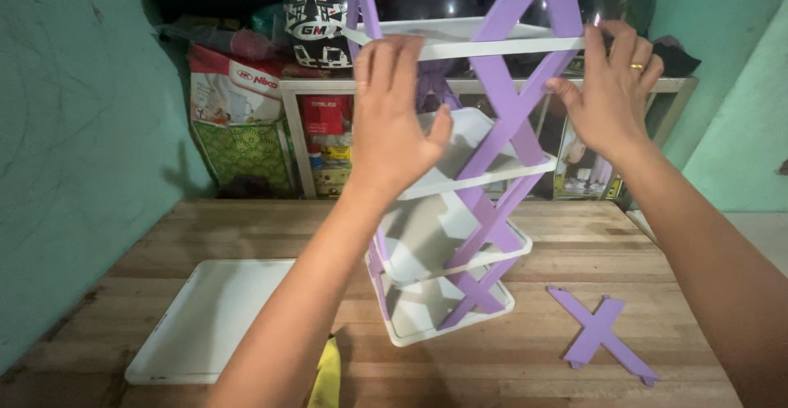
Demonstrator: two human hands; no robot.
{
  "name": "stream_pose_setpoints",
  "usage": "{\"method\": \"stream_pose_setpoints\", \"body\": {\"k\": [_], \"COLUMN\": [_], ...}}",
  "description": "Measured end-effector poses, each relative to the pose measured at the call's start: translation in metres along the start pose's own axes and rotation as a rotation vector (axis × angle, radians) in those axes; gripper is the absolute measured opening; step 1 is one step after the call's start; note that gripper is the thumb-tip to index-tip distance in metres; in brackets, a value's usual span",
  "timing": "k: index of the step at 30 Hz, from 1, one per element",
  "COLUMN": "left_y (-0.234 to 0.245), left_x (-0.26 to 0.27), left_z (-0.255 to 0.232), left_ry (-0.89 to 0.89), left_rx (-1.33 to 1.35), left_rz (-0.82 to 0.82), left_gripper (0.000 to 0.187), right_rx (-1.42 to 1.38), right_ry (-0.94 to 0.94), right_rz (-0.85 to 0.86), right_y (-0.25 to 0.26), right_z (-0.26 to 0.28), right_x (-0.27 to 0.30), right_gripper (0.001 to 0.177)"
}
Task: The person assembles a multi-tier plastic shoe rack by inserting purple X-shaped connectors between white trays. They align and press each connector into place, then add a top tray to complete the structure.
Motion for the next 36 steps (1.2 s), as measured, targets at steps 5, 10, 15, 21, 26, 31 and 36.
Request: {"method": "stream_pose_setpoints", "body": {"k": [5, 10, 15, 21, 26, 31, 36], "left_y": [-0.015, -0.028, -0.021, -0.002, 0.009, 0.003, -0.006], "left_x": [-0.001, -0.001, -0.002, 0.002, 0.003, -0.006, -0.005], "left_z": [-0.030, -0.062, -0.071, -0.034, 0.034, 0.101, 0.125], "left_ry": [-0.016, -0.065, -0.121, -0.154, 0.046, 0.192, 0.301], "left_rx": [-0.031, -0.017, 0.033, 0.031, -0.036, 0.001, 0.100], "left_rz": [0.062, 0.121, 0.122, 0.052, -0.128, -0.087, 0.067], "left_gripper": [0.076, 0.072, 0.066, 0.060, 0.056, 0.065, 0.066], "right_rx": [0.083, 0.012, -0.126, -0.332, -0.385, -0.379, -0.470], "right_ry": [-0.072, -0.118, -0.200, 0.011, 0.218, 0.274, 0.159], "right_rz": [-0.024, -0.093, -0.211, -0.315, -0.281, -0.215, -0.138], "right_y": [-0.012, -0.007, 0.016, 0.073, 0.106, 0.100, 0.084], "right_z": [-0.013, -0.016, 0.004, 0.083, 0.146, 0.173, 0.171], "right_x": [-0.004, -0.001, 0.003, -0.012, -0.026, -0.039, -0.048], "right_gripper": [0.082, 0.085, 0.060, 0.037, 0.035, 0.035, 0.030]}}
Point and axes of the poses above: each hand's wrist, its own x-axis away from the middle knuckle, its own y-axis out of the back of the hand, z = x × y, the point moved 4 cm from there along -x, towards the middle knuckle
